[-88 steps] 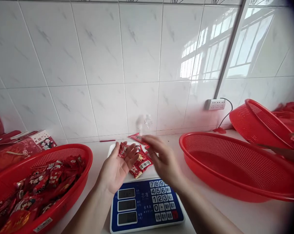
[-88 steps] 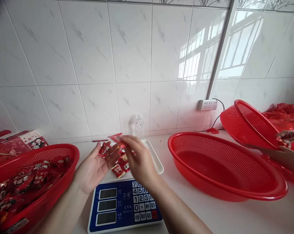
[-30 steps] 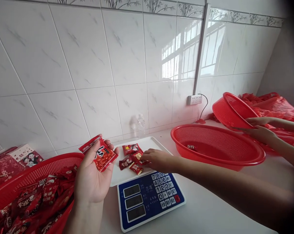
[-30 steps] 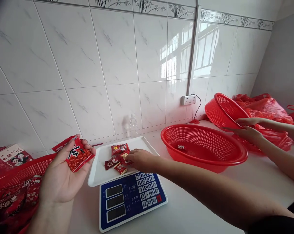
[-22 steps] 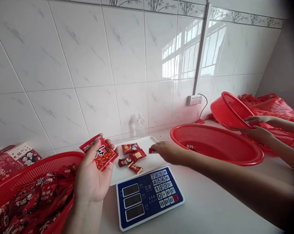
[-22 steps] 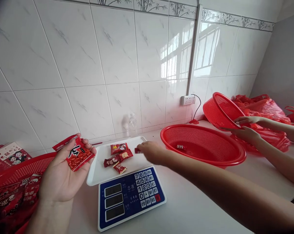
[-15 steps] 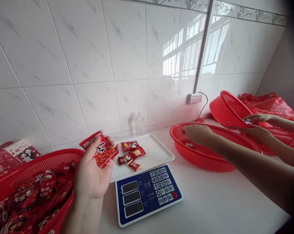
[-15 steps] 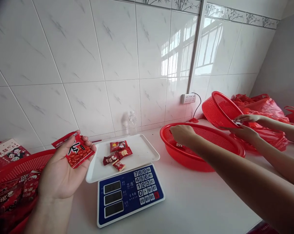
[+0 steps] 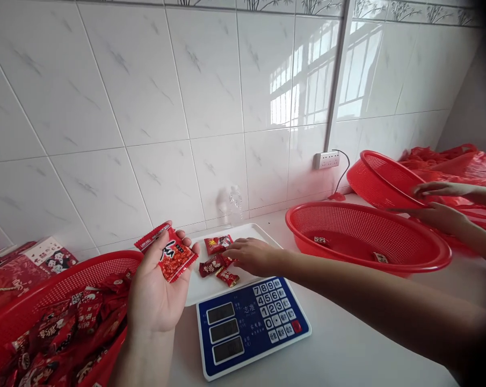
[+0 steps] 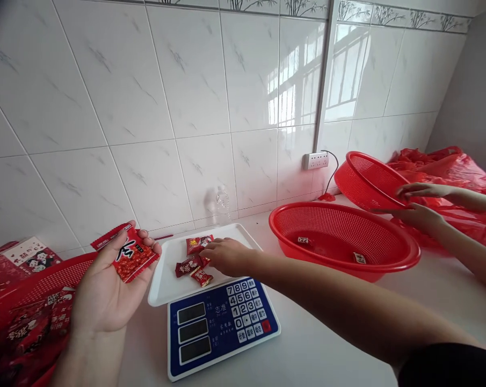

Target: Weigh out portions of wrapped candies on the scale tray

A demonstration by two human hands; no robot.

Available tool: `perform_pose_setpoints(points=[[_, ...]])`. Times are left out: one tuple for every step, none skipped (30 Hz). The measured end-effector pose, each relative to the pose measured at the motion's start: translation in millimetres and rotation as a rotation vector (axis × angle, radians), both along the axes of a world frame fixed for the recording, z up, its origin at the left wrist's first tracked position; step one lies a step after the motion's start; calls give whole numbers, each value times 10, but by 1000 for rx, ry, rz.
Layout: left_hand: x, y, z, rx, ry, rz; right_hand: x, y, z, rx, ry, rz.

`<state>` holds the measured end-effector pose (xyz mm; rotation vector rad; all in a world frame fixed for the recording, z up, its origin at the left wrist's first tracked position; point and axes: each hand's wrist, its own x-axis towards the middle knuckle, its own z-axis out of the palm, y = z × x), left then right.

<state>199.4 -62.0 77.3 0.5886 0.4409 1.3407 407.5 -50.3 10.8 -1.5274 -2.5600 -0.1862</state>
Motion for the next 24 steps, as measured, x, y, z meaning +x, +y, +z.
perform_pose_setpoints(points=[[-5,1,1,4,-1,1,-39,29,-19,-26,-14,-24],[-10,0,2,7,-2,1,-60,54,-37,-53,-22,-65],[-13,-2,4,8,-1,1,-66,73,-52,-76,-22,-112],[-16,-5,5,9,0,2,-60,86,-65,-89,-16,-161],[-17,-9,7,9,3,3,-45,93,-73,-94,-6,-208],[-17,-12,10,10,5,7,-24,94,-73,-91,5,-254],[-16,-15,12,10,7,10,0,91,-65,-87,18,-299],[-13,-17,14,11,5,11,22,83,-46,-84,35,-345],[-9,-18,15,13,2,7,38,72,-16,-84,56,-385],[-5,-19,16,15,-2,2,46,61,22,-91,80,-412],[-1,-20,15,19,-8,-4,42,49,67,-108,103,-422],[3,-21,13,23,-11,-9,24,39,113,-131,122,-418],[6,-22,10,26,-12,-12,-8,29,156,-161,136,-402],[9,-23,7,29,-11,-11,-53,20,192,-191,146,-380],[11,-25,3,29,-8,-10,-108,12,216,-217,153,-359],[13,-27,0,27,-5,-8,-171,2,229,-239,156,-344],[14,-29,-3,24,-2,-8,-236,-9,229,-256,157,-335],[16,-32,-5,20,1,-8,-299,-23,219,-271,156,-331],[17,-35,-5,17,3,-8,-358,-40,201,-282,156,-333],[19,-39,-5,14,6,-6,-408,-58,180,-285,158,-337],[20,-43,-3,15,8,-4,-447,-76,158,-281,161,-338],[21,-46,-1,18,10,-1,-474,-92,139,-271,165,-333],[21,-49,2,22,11,2,-488,-105,125,-258,167,-324],[21,-51,6,25,12,4,-491,-113,117,-246,166,-314]])
